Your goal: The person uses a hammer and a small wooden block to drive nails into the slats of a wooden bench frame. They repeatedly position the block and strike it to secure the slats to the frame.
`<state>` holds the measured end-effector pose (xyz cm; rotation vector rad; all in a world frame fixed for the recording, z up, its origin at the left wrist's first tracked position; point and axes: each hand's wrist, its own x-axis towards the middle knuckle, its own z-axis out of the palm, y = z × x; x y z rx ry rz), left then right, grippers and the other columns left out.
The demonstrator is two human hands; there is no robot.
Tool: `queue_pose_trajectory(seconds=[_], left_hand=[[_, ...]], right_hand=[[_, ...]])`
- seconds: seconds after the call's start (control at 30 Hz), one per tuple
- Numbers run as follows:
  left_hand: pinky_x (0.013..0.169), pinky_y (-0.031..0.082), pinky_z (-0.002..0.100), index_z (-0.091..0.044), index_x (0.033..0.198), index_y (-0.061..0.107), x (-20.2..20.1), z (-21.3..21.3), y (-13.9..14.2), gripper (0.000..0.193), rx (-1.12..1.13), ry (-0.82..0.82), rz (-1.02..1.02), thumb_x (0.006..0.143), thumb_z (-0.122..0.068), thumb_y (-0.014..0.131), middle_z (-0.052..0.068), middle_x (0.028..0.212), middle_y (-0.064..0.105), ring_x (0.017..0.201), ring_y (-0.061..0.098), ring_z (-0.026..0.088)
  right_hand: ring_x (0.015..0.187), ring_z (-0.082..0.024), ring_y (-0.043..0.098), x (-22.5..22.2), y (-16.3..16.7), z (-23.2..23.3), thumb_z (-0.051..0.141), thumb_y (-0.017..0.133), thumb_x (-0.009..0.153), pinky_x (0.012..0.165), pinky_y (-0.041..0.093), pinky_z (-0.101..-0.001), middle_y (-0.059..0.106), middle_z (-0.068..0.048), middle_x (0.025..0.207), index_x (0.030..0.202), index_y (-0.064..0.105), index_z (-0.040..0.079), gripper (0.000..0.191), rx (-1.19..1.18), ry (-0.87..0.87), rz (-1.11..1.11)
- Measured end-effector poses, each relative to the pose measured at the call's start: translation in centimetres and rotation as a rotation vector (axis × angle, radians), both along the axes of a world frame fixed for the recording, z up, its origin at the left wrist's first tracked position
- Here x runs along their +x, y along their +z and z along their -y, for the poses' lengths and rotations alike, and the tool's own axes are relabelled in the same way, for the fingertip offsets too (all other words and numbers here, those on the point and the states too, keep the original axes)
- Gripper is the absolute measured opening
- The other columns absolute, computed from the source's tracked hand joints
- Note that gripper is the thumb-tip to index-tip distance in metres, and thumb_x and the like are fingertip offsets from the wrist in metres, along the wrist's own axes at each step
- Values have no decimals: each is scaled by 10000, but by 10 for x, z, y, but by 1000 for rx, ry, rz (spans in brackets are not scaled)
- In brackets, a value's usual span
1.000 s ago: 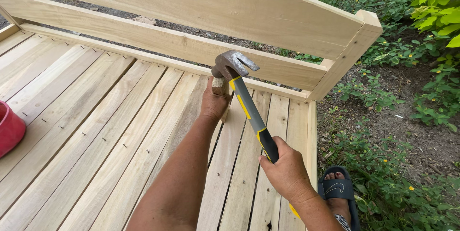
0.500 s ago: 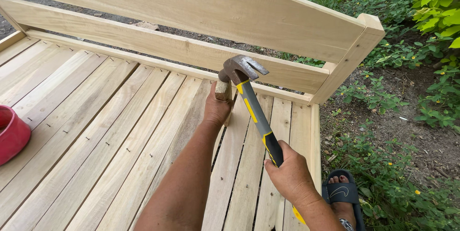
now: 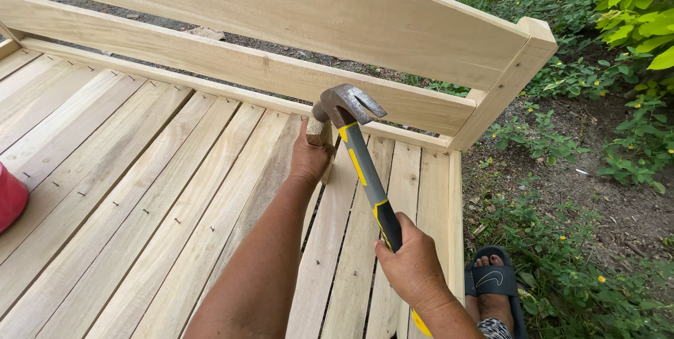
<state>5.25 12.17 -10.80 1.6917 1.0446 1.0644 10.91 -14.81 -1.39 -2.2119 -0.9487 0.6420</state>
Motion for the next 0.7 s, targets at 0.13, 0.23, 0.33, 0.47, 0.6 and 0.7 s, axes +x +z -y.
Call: queue_pose_trajectory(seconds=[0.13, 0.23, 0.33, 0.47, 0.6, 0.7], left_hand=[[958, 534, 436, -148, 1359, 483, 0, 0, -5, 639, 1, 18, -14, 757, -13, 649, 206, 1172, 704, 1118, 675, 399], [954, 534, 441, -155, 1351, 484, 2, -2, -9, 638, 13, 25, -14, 751, -16, 651, 210, 1167, 702, 1113, 669, 412], [945, 535, 443, -161, 1354, 475, 3, -2, -10, 638, 23, 25, -24, 756, -28, 654, 217, 1154, 701, 1103, 665, 423], [926, 535, 447, -160, 1349, 467, 4, 1, -7, 658, 28, 14, -25, 741, -42, 689, 221, 1129, 702, 1082, 664, 430], [926, 540, 451, -155, 1341, 485, 2, 6, -1, 621, -46, 8, -70, 764, -51, 691, 231, 1106, 713, 1074, 671, 435], [913, 549, 445, -178, 1365, 472, 2, 9, 3, 664, -31, 9, -55, 752, -57, 696, 214, 1118, 714, 1069, 688, 419]], right_hand=[[624, -286, 697, 5, -15, 2, 244, 763, 893, 639, 573, -422, 653, -133, 693, 1115, 619, 95, 303, -98, -108, -144], [655, -263, 702, 10, -40, -1, 205, 767, 824, 665, 570, -400, 674, -122, 717, 1094, 632, 71, 330, 0, -132, -18], [716, -278, 736, 22, -76, -4, 192, 746, 837, 702, 583, -411, 712, -134, 786, 1088, 637, 57, 304, -79, -149, -69], [834, -323, 733, 35, -127, -7, 169, 735, 835, 782, 577, -433, 730, -165, 892, 1159, 596, 68, 367, -227, -61, 9], [892, -351, 725, 46, -156, -5, 153, 688, 864, 819, 575, -447, 737, -179, 937, 1147, 612, 56, 309, -340, 15, 61], [902, -331, 737, 48, -160, -3, 179, 716, 861, 834, 576, -425, 741, -168, 936, 1155, 618, 68, 330, -375, 19, 40]])
